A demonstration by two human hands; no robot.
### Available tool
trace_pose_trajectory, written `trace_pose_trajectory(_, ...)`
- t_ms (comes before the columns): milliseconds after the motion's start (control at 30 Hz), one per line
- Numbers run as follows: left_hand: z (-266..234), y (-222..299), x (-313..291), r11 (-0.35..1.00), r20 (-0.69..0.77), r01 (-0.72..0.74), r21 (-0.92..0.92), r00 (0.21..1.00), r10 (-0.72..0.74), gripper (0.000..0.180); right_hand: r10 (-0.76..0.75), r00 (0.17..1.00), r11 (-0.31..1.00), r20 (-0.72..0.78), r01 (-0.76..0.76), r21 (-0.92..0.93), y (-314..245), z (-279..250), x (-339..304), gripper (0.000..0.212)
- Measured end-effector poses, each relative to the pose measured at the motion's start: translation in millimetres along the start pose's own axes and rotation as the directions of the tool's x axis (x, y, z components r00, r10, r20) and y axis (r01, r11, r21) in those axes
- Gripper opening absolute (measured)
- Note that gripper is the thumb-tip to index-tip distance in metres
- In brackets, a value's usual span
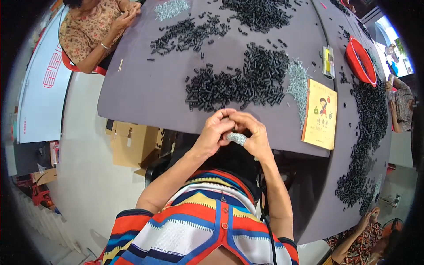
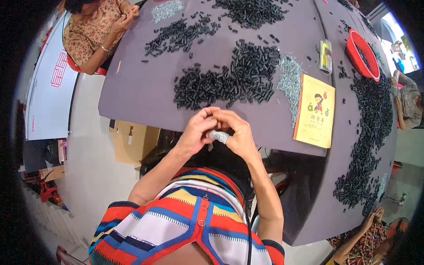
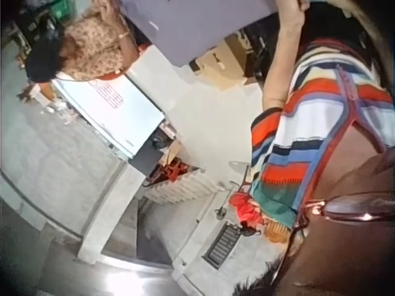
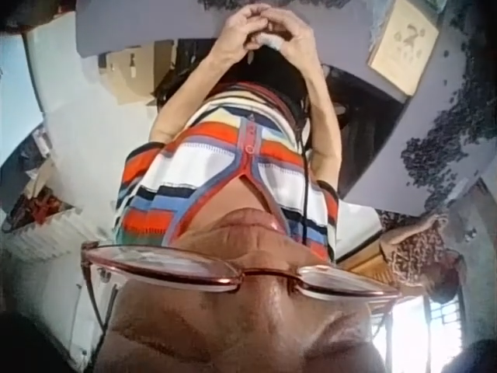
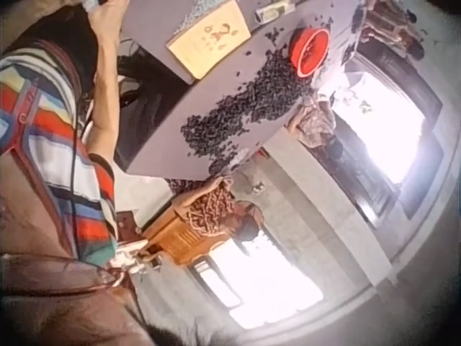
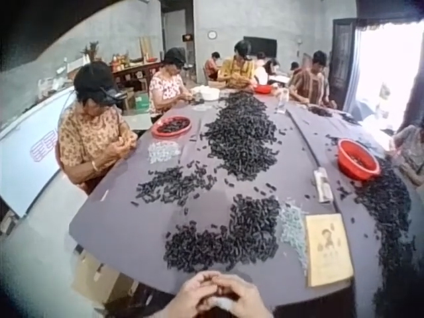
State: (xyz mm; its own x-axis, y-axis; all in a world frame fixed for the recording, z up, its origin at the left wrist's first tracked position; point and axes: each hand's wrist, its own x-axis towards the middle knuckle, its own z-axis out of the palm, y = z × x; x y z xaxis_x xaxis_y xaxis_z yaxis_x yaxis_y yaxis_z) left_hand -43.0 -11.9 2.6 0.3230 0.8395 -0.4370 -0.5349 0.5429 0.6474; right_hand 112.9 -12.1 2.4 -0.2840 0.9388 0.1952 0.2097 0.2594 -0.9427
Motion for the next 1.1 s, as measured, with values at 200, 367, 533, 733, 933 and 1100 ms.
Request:
trace_pose_trajectory(200, -29.9, 16.0, -39.8, 0.997, 0.079, 0.076, 0.017, 0.994, -0.077, 0.019, 0.157, 0.982, 0.916, -0.103, -0.106, 0.387, 16.3, -2.8, -11.6, 0.037)
trace_pose_trajectory(367, -113.0, 32.8, -86.1, 0.963, -0.136, 0.19, 0.191, 0.977, -0.166, 0.014, 0.126, 0.984, 0.933, -0.127, -0.074, 0.352, 20.8, -3.1, -12.0, 0.026)
trace_pose_trajectory(533, -218.3, 27.6, -85.7, 0.837, -0.536, 0.185, 0.515, 0.831, 0.147, 0.017, 0.144, 0.982, 0.929, -0.121, -0.093, 0.358, 19.1, -5.3, -14.4, 0.024)
trace_pose_trajectory(733, -391.4, -35.8, -86.9, 0.265, -0.31, 0.167, 0.95, 0.63, 0.712, 0.019, 0.083, 0.989, 0.954, -0.125, -0.043, 0.296, 13.1, 6.2, -7.1, 0.019)
trace_pose_trajectory(933, -283.2, -13.8, -63.9, 0.23, -0.357, 0.276, 0.933, 0.781, 0.512, 0.021, 0.081, 0.982, 0.979, -0.171, -0.046, 0.201, 17.0, 0.6, -14.8, 0.019)
trace_pose_trajectory(1100, -232.1, 6.6, -69.4, 0.17, -0.175, 0.107, 0.98, 0.868, 0.464, 0.024, 0.04, 0.988, 0.997, -0.146, -0.03, 0.07, 11.7, 2.7, -11.9, 0.022)
